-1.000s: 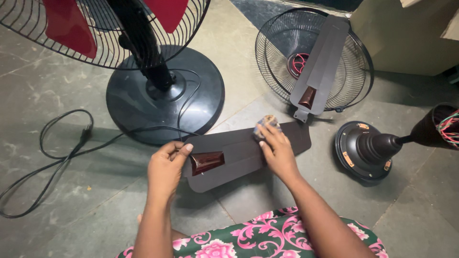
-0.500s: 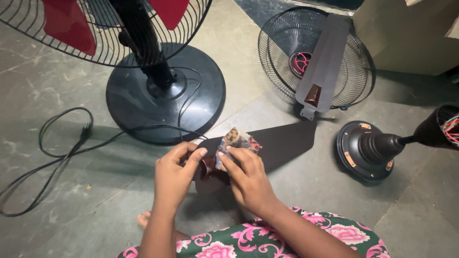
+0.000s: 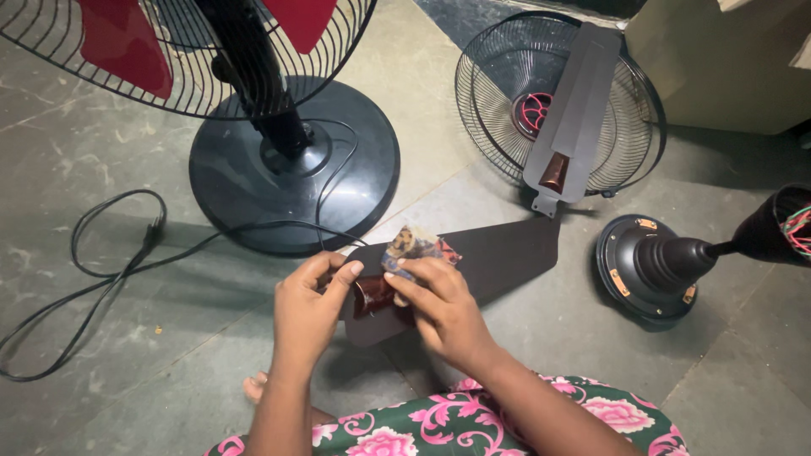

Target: The person wipes a detached dark gray fan blade with a patterned cloth, cleaning both sides and the central hub area. The blade is flipped over repeatedly to ensure thorough cleaning of all surfaces.

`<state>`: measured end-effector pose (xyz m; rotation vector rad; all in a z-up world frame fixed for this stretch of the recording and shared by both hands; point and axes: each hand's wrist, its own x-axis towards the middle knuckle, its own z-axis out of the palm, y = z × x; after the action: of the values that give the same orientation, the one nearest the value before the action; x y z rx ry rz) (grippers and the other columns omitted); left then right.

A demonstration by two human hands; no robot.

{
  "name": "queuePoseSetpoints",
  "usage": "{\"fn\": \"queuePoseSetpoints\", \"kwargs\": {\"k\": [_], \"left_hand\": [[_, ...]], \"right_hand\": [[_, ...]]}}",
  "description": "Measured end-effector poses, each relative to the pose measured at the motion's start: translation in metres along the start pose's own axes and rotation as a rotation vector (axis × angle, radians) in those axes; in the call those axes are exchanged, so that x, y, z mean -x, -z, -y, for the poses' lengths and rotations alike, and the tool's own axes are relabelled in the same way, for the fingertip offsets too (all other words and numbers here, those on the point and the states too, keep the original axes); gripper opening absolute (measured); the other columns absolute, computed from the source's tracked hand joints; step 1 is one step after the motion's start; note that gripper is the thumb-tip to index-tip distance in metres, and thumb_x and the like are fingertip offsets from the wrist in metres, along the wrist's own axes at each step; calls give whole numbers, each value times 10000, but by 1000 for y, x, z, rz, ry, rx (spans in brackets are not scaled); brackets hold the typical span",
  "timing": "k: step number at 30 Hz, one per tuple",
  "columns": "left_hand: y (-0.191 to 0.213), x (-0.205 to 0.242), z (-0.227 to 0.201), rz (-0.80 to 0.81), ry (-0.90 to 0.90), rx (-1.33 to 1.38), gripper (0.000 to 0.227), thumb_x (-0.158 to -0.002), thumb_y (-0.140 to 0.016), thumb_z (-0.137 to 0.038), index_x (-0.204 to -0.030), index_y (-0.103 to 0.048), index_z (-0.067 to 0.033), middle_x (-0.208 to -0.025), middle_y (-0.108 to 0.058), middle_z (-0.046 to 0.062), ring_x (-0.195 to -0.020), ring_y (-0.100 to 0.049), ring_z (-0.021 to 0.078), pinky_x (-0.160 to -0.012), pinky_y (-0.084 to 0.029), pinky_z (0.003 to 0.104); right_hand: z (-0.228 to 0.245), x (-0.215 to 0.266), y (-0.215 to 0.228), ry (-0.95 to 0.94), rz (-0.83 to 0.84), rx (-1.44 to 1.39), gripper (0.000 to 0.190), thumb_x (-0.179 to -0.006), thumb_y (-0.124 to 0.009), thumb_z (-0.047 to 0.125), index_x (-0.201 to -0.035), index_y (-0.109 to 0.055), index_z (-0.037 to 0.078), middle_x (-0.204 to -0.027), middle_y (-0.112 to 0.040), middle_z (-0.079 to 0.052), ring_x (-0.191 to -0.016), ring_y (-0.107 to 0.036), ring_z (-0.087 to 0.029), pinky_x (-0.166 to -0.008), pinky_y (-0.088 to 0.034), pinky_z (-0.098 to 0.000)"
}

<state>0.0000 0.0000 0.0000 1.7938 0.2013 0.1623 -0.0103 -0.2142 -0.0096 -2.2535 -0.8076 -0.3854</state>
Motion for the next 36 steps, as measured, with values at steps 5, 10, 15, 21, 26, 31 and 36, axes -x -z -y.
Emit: {"fn": "queuePoseSetpoints", "kwargs": {"k": [5, 10, 15, 21, 26, 31, 36], "left_hand": [[0, -3, 9, 12, 137, 33, 210, -893, -770, -234, -897, -747, -25, -609, -609, -24, -557, -486, 36, -488, -379, 242], [2, -12, 29, -43, 237, 106, 204, -926, -756, -214, -896, -760, -12, -636, -559, -44, -582, -421, 35, -508, -325, 239], [2, -17, 50, -8, 323, 411, 236, -965, -713, -216, -976, -757, 16, -732, -594, -52, -635, -425, 39, -553, -324, 226], [-1, -24, 63, -57, 325, 503, 407, -972, -651, -368, -972, -742, 28, -840, -681, 6, -798, -581, 97, -779, -451, 241], [-3, -27, 72, -102, 326, 519, 640, -1013, -520, -545, -933, -753, 46, -823, -686, 49, -808, -584, 132, -796, -456, 272], [-4, -28, 70, -116, 342, 439, 487, -964, -654, -450, -962, -752, 27, -820, -684, 39, -758, -577, 106, -720, -470, 261], [-3, -26, 67, -89, 318, 420, 328, -924, -765, -276, -928, -777, 52, -767, -651, 11, -698, -509, 92, -636, -428, 282]], "right_hand": [[-25, 2, 2, 4, 72, 82, 663, -722, -623, -54, -1327, -680, 209, -1377, -619, -66, -1305, -568, -312, -1082, -441, -455], [-96, 15, 0, -244, 31, 124, 643, -758, -570, -52, -1345, -670, 188, -1383, -621, -105, -1288, -551, -367, -1123, -424, -458], [-158, 42, -5, -489, -160, 186, 667, -823, -652, 87, -1463, -494, -11, -1371, -551, -236, -1249, -508, -435, -1067, -388, -482], [-131, 40, -26, -510, -136, 265, 494, -870, -653, 108, -1359, -620, 42, -1367, -605, -191, -1246, -540, -399, -1088, -409, -446], [-39, 4, -51, -226, -122, 102, 469, -862, -639, 76, -1330, -637, 44, -1336, -612, -183, -1262, -540, -394, -1102, -367, -476], [15, -37, -61, -117, 16, -116, 567, -768, -541, -27, -1315, -652, 70, -1321, -643, -138, -1292, -578, -353, -1163, -397, -463], [8, -37, -49, -18, 186, -35, 622, -732, -583, -14, -1348, -623, 64, -1308, -607, -161, -1270, -549, -389, -1095, -389, -487]]}}
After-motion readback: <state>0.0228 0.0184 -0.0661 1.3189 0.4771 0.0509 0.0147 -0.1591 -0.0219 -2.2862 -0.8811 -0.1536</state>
